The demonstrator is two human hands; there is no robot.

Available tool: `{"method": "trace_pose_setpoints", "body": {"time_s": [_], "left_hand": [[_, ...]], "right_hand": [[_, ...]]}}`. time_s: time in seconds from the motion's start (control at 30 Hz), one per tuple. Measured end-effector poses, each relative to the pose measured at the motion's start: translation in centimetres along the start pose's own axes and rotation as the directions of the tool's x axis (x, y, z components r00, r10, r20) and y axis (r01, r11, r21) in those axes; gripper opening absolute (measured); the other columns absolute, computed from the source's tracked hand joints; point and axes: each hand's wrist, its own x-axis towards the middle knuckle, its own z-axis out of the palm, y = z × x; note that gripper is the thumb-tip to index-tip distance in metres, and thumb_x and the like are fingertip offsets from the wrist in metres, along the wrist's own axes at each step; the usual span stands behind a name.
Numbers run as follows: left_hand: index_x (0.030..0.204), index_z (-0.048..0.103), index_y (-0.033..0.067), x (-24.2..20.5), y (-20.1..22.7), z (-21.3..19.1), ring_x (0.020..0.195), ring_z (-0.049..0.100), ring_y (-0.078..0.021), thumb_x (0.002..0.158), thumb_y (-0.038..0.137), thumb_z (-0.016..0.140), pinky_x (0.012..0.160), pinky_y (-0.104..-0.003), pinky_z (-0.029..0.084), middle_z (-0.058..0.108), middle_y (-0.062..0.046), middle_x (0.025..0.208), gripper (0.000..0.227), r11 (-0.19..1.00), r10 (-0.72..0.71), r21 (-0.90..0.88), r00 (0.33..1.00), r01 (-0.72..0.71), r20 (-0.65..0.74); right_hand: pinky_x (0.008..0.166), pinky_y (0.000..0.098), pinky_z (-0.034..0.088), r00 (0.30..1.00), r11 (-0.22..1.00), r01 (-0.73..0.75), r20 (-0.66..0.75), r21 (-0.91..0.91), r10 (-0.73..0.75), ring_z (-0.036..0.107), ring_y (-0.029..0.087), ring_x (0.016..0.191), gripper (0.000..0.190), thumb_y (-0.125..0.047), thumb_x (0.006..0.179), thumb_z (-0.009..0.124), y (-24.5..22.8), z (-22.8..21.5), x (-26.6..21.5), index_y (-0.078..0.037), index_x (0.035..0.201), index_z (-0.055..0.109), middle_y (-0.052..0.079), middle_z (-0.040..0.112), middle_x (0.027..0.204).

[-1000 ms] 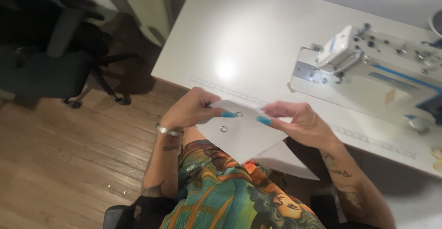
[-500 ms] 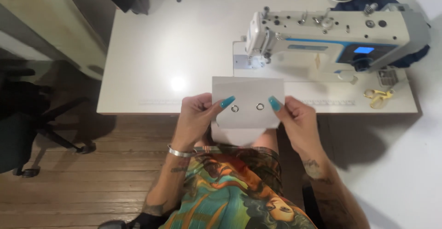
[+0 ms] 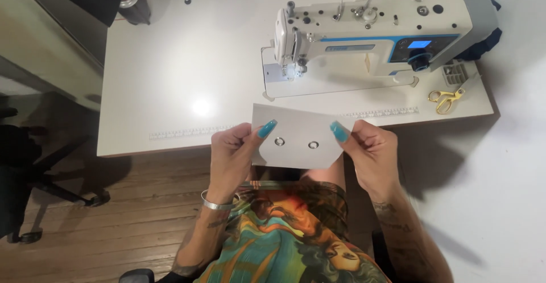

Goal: Prepare a piece of white material by folding and trimming it with scissors at a sewing station

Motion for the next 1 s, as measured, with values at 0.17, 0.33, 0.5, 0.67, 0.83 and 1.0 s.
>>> {"method": "trace_pose_setpoints", "body": {"time_s": [0.17,0.33,0.5,0.67,0.83,1.0], "left_hand": [[0.052,0.055,0.0012,0.4,0.5,-0.2,0.041,0.03,-0.0079,0.083,0.012,0.058,0.043,-0.019,0.03,0.037,-0.001,0.036,0.032,0.999,0.02,-0.029,1.0,-0.02,0.011],[0.05,0.05,0.0074,0.4,0.8,-0.5,0.047,0.033,-0.0049,0.085,0.016,0.056,0.044,-0.016,0.031,0.037,0.002,0.04,0.036,0.997,0.069,-0.018,0.997,-0.068,0.023],[0.05,0.051,0.005,0.7,0.0,-0.8,0.045,0.031,-0.0055,0.085,0.015,0.056,0.043,-0.016,0.031,0.038,0.001,0.038,0.036,0.997,0.058,-0.053,0.998,-0.057,0.01],[0.05,0.049,0.0052,0.6,-0.5,-1.0,0.048,0.032,-0.0048,0.084,0.013,0.057,0.044,-0.016,0.032,0.04,0.003,0.04,0.036,0.995,0.035,-0.099,0.999,-0.034,0.009],[0.049,0.045,0.0073,0.7,-0.9,-0.8,0.048,0.031,-0.0051,0.084,0.011,0.056,0.042,-0.016,0.029,0.036,0.002,0.039,0.037,0.994,0.06,-0.092,0.998,-0.059,0.002],[0.049,0.047,0.007,0.8,0.1,-0.5,0.048,0.03,-0.0049,0.084,0.013,0.057,0.044,-0.016,0.029,0.034,0.004,0.04,0.037,0.993,0.082,-0.085,0.996,-0.083,-0.018]], "right_hand": [[0.067,0.0291,0.052,0.999,0.997,0.051,0.011,-0.052,-0.05,0.051,0.007,0.066,0.004,0.004,0.073,0.066,0.5,-0.6,0.8,0.006,0.075,0.063,0.009,0.065,0.066],[0.07,0.0307,0.052,0.998,0.997,0.058,0.031,-0.048,-0.056,0.05,0.007,0.07,0.005,0.005,0.074,0.064,3.2,-2.1,1.0,0.008,0.076,0.061,0.011,0.064,0.067],[0.069,0.0305,0.052,0.998,0.998,0.058,0.02,-0.026,-0.057,0.051,0.007,0.069,0.005,0.003,0.074,0.064,3.0,-1.0,0.9,0.007,0.075,0.061,0.01,0.064,0.065],[0.069,0.0324,0.052,0.998,0.998,0.062,0.017,-0.009,-0.062,0.052,0.008,0.069,0.007,0.003,0.075,0.064,2.8,-0.8,0.8,0.009,0.076,0.061,0.012,0.065,0.066],[0.069,0.0318,0.052,0.999,0.998,0.053,0.005,0.015,-0.053,0.05,0.008,0.07,0.007,0.003,0.075,0.063,2.7,-0.4,1.0,0.009,0.078,0.062,0.011,0.065,0.066],[0.07,0.0325,0.051,0.999,0.999,0.042,0.012,0.002,-0.042,0.05,0.008,0.069,0.007,0.003,0.077,0.061,1.6,0.1,1.1,0.01,0.077,0.061,0.01,0.064,0.064]]}}
